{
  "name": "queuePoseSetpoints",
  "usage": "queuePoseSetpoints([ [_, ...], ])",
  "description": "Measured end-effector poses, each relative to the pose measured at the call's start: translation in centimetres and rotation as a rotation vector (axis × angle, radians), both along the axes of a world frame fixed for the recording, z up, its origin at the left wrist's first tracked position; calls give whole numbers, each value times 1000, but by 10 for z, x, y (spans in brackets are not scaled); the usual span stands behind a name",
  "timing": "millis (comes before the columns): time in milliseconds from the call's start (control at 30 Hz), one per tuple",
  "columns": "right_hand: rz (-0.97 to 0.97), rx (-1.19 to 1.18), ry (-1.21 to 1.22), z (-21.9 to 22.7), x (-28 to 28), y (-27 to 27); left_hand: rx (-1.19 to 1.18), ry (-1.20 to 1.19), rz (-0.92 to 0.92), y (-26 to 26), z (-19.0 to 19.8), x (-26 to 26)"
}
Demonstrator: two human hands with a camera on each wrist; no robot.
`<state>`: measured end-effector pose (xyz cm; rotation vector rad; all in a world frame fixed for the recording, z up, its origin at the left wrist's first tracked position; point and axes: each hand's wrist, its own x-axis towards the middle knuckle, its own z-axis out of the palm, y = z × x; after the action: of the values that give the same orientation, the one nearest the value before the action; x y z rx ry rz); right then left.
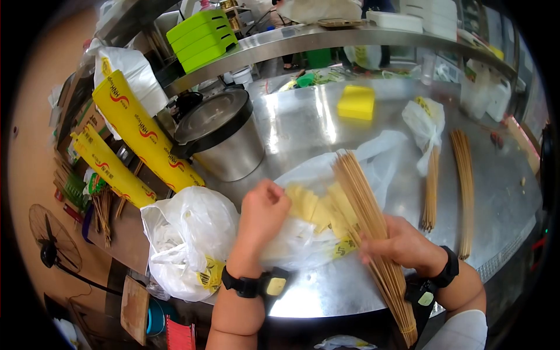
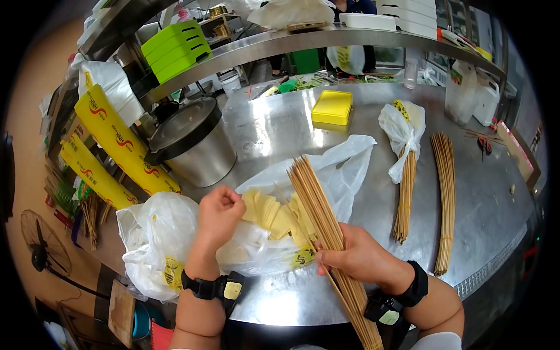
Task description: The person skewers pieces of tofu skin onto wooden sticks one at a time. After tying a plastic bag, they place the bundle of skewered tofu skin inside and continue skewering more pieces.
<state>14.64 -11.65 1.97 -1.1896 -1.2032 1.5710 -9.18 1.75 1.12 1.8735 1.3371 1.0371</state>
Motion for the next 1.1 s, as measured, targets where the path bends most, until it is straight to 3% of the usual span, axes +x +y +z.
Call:
queuePoseSetpoints([
  [33,3,2,-3,-1,0,0,2,-3,3,4,-2,0],
  [100,-15,-28,24,-2,0,-1,-197,-454,-26,11,-6,2],
  [133,-13,-25,19,-2,-1,-1,-194,-459,-25,10,-8,5],
  [200,0,-18,49,-3,-1,-3,-284,-851,-133,7,-13,16],
  [933,-3,-65,61,-3,-4,-3,-131,-804,-204,-19,-17,46],
  [1100,-24,-65,70,-2,-3,-4,-41,-628,-209,-25,-15,47],
])
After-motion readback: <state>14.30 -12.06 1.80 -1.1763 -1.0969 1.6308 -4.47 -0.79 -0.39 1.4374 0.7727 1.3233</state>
